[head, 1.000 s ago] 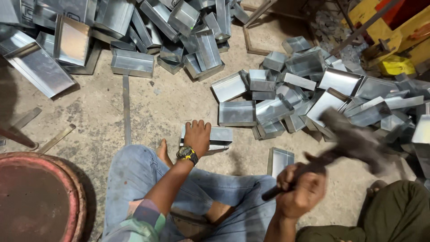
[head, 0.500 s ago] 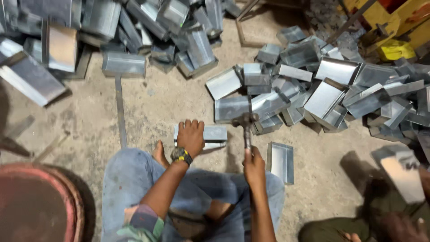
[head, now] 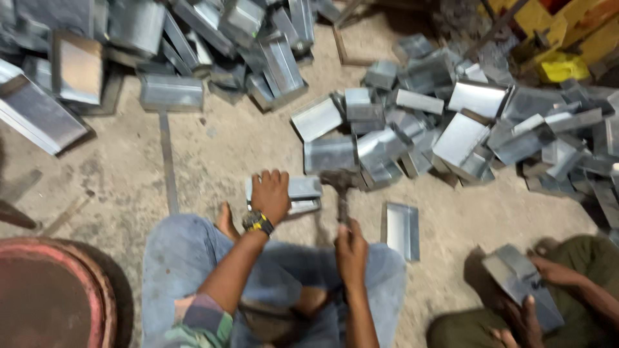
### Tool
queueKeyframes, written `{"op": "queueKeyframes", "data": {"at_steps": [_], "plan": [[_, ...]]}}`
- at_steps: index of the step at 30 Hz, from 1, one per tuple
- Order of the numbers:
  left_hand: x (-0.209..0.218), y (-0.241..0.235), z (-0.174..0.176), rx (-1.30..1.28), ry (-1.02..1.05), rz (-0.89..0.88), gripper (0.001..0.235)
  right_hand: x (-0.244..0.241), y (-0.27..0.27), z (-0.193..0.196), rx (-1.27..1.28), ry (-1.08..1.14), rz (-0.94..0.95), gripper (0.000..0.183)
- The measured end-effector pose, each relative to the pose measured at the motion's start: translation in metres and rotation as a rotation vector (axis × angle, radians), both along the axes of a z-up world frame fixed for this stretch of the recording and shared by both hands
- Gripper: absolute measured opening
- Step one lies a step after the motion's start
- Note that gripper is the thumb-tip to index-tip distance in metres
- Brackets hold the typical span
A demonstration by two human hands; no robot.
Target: The person sits on the floor and uses a hammer to fold and secure the edges of small metal boxes, handling them one at a time and placing the completed items into a large pile.
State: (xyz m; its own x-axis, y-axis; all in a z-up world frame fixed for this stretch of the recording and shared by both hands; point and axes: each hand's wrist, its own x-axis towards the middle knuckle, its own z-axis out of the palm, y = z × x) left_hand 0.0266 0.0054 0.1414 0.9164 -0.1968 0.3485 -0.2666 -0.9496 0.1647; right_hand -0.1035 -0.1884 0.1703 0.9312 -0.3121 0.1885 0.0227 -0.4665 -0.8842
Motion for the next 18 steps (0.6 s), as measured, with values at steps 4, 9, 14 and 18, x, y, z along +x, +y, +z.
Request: {"op": "queueKeyframes", "data": {"at_steps": [4, 9, 14, 18], "plan": [[-0.005, 0.000, -0.009, -0.031, -0.015, -0.027, 0.022, -0.024, -0.006, -0.005, 0.482, -0.047, -0.017, 0.035], [-0.005, 0.002, -0.006, -0.037, 0.005, -0.015, 0.027, 0.000, -0.006, -0.008, -0.044, 0.058, 0.005, 0.038], [-0.001, 0.000, 0.004, -0.052, 0.014, -0.037, 0.030, 0.007, -0.016, 0.006, 0.080, 0.099, -0.004, 0.035], [-0.005, 0.004, -0.002, -0.077, -0.063, 0.051, 0.043, -0.023, -0.009, 0.046, 0.494, -0.053, 0.052, 0.038]]}}
